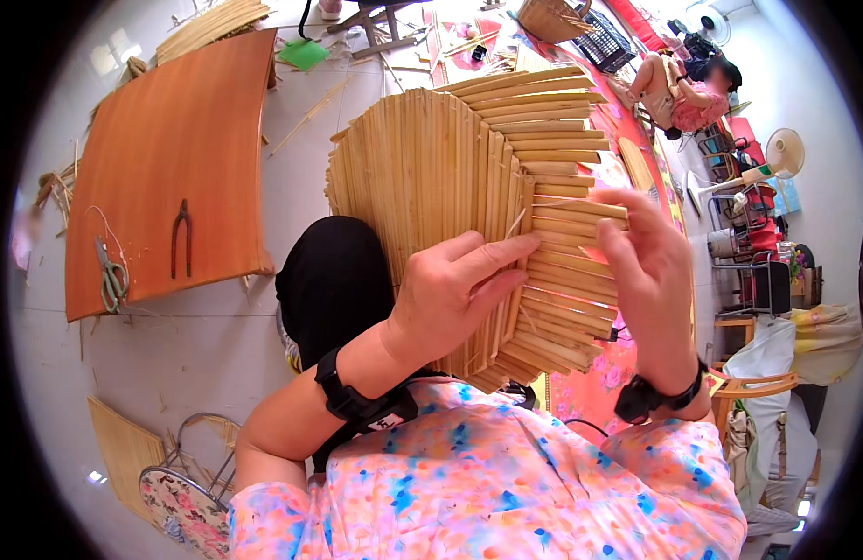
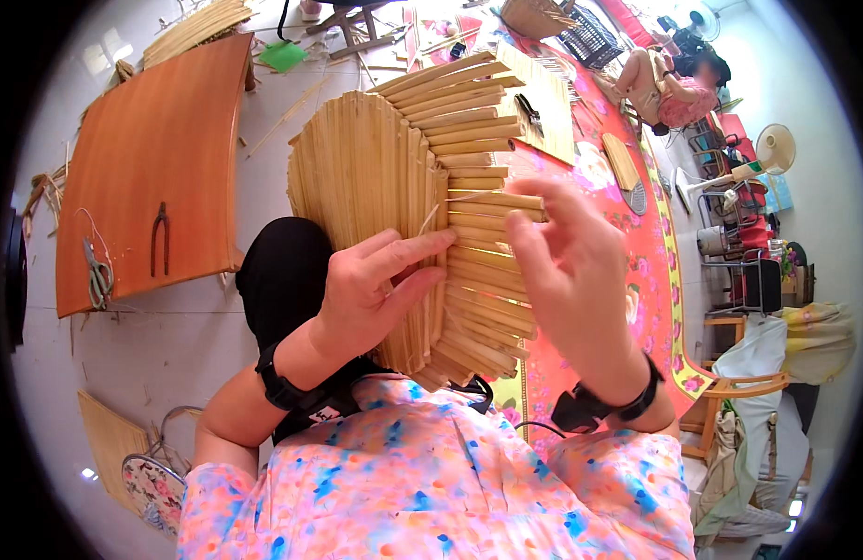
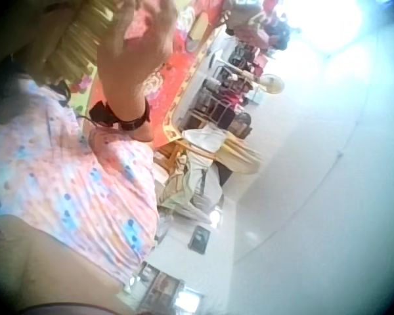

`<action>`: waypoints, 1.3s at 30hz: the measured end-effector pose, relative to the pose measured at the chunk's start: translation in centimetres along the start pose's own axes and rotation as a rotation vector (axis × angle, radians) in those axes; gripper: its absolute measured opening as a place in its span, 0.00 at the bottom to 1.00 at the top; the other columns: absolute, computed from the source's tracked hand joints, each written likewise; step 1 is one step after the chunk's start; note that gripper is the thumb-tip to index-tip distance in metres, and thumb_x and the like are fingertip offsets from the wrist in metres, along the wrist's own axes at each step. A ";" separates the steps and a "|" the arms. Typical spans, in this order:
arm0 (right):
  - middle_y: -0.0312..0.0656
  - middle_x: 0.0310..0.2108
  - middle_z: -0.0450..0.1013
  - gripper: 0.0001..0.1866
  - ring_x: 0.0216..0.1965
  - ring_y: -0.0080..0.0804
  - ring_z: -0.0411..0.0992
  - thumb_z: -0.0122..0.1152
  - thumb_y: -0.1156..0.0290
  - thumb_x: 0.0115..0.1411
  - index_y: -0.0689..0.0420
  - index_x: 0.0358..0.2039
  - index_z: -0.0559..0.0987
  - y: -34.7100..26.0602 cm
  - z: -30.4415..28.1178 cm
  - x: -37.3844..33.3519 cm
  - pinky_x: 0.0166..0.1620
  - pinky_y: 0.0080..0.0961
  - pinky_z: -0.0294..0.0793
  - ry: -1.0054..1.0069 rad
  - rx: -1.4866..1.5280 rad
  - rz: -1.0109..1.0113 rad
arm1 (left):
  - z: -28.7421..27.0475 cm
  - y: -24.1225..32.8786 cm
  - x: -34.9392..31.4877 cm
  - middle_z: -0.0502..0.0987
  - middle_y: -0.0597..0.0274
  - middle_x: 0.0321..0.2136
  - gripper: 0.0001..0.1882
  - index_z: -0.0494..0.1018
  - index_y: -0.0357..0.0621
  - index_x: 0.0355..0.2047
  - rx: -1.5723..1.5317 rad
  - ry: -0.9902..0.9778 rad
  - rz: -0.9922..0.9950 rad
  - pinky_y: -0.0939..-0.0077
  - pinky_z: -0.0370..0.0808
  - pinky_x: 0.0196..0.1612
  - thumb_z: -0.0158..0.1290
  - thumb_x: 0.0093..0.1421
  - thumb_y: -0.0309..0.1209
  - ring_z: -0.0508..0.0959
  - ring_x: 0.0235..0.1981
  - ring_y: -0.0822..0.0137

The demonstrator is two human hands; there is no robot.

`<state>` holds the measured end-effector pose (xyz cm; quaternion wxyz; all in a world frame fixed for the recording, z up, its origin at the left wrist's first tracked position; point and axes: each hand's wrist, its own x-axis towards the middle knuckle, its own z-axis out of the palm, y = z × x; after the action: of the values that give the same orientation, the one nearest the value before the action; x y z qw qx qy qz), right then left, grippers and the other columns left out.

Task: The person assembles a circular wooden product by threading a white string through holes in wooden slats, using a small wire tool and cutting excess string with shears.

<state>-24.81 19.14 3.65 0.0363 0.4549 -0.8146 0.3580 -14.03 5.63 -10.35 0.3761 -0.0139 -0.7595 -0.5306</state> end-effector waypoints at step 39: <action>0.38 0.51 0.73 0.21 0.61 0.38 0.64 0.65 0.62 0.47 0.58 0.42 0.81 -3.3 1.5 -3.3 0.68 0.46 0.50 -0.510 -0.741 -0.556 | -18.1 5.4 -6.5 0.78 0.61 0.22 0.07 0.78 0.33 0.35 0.109 -0.350 -0.844 0.81 0.71 0.27 0.54 0.57 0.22 0.74 0.24 0.78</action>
<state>-19.95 19.46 3.07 0.0891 0.6832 -0.7179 -0.0992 2.97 -4.31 -7.11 -0.0066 0.2270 -0.7775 -0.5864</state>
